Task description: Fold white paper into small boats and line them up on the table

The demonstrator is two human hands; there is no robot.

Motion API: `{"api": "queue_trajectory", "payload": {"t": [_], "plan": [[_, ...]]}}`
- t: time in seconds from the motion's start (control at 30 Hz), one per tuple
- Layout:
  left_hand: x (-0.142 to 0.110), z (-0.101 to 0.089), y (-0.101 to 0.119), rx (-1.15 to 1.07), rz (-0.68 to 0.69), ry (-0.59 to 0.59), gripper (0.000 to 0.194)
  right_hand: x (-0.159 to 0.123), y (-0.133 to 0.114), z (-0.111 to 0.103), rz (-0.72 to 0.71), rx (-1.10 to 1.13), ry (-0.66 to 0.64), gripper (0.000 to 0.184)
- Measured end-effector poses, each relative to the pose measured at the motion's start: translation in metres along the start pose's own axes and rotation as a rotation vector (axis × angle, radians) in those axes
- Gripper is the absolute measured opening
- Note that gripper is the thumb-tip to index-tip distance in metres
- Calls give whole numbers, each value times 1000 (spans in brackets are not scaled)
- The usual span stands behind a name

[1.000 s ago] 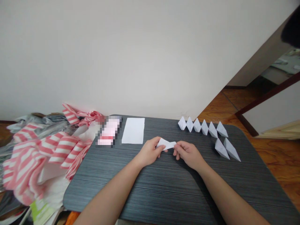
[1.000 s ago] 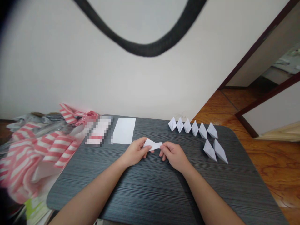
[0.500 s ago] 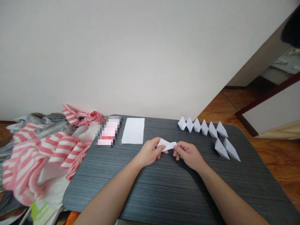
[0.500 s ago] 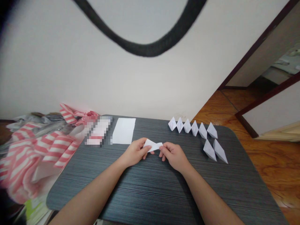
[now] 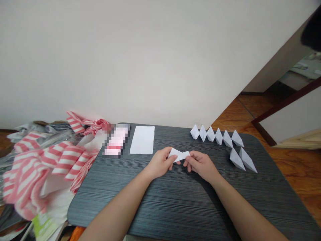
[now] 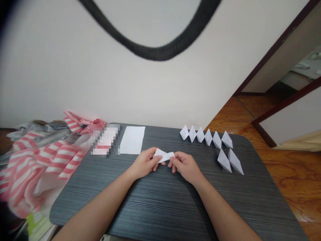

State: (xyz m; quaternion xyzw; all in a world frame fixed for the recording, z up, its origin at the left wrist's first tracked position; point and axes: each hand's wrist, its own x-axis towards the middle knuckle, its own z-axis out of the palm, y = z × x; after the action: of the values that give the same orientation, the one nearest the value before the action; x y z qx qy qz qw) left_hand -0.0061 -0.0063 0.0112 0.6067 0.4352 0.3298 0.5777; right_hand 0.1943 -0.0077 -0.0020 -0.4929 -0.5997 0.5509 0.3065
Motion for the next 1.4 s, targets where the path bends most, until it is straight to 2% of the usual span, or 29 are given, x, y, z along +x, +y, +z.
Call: {"api": "queue_trajectory", "payload": {"t": [0.2,0.33,0.53,0.67,0.97,1.4], "plan": [[0,2,1,-18,-6,-11,21,0,-1,2,-8,52,-4,29],[0,3,0,-33,-9,-10,21,1,-3,3,35,73,3,31],[1,3,-1,-73,-20,-28,23,1,-3,3,68,124,-67,27],[1,4,0,-81,-28,-39,24,2,0,3,63,137,-47,27],[0,5,3,-74,-42,-40,25,0,-5,4,49,107,-79,27],[3,9,0,-48,-32,-16,26,3,2,5,13,12,-31,28]]}}
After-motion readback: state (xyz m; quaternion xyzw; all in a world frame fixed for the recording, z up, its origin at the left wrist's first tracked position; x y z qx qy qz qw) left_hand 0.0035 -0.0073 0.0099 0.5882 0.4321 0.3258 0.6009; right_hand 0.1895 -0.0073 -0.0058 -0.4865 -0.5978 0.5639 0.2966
